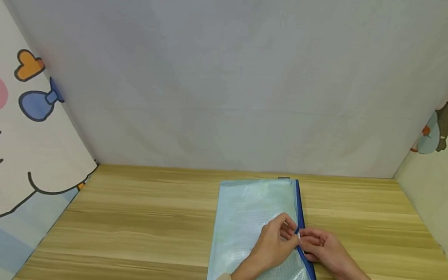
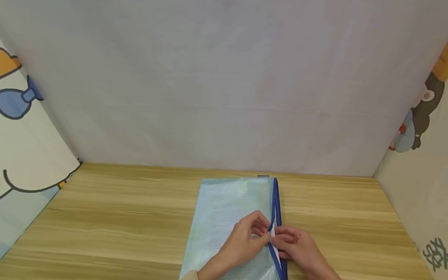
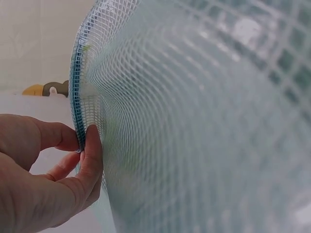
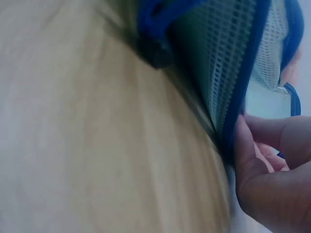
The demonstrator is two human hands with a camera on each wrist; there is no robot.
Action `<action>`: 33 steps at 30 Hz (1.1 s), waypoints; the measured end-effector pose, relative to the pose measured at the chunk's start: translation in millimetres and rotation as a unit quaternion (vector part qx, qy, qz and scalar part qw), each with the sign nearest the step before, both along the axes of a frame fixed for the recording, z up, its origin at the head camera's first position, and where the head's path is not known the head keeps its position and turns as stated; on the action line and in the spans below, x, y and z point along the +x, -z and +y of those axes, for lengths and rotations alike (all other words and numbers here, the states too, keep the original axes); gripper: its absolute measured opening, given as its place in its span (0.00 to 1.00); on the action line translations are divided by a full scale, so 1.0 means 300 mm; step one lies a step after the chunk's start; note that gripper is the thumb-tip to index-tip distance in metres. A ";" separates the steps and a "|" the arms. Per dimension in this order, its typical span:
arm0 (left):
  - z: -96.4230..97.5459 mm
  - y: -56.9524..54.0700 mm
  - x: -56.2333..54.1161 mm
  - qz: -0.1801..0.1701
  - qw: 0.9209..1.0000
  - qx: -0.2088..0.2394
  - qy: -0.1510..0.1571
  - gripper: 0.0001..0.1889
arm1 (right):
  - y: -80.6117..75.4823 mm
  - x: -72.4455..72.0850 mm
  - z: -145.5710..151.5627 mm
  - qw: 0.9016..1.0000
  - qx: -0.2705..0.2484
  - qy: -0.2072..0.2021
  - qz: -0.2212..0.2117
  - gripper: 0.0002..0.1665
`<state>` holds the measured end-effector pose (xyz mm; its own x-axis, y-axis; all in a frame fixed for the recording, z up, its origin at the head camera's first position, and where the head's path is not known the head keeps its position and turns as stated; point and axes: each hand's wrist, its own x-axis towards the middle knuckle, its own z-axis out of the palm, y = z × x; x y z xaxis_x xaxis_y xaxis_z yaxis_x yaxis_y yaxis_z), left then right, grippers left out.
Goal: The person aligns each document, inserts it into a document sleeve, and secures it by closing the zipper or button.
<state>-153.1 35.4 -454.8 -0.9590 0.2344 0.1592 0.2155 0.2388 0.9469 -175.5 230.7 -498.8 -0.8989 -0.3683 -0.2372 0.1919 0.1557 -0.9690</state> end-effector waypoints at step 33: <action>-0.006 0.000 -0.002 -0.006 1.000 0.002 -0.008 0.09 | -0.011 -0.011 -0.015 0.999 -0.012 -0.047 0.017 0.05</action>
<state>-153.8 33.5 -454.7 -0.9642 0.2193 0.1493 0.2014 0.2387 0.9500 -178.8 226.3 -495.6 -0.8672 -0.4569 -0.1980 0.1450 0.1487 -0.9782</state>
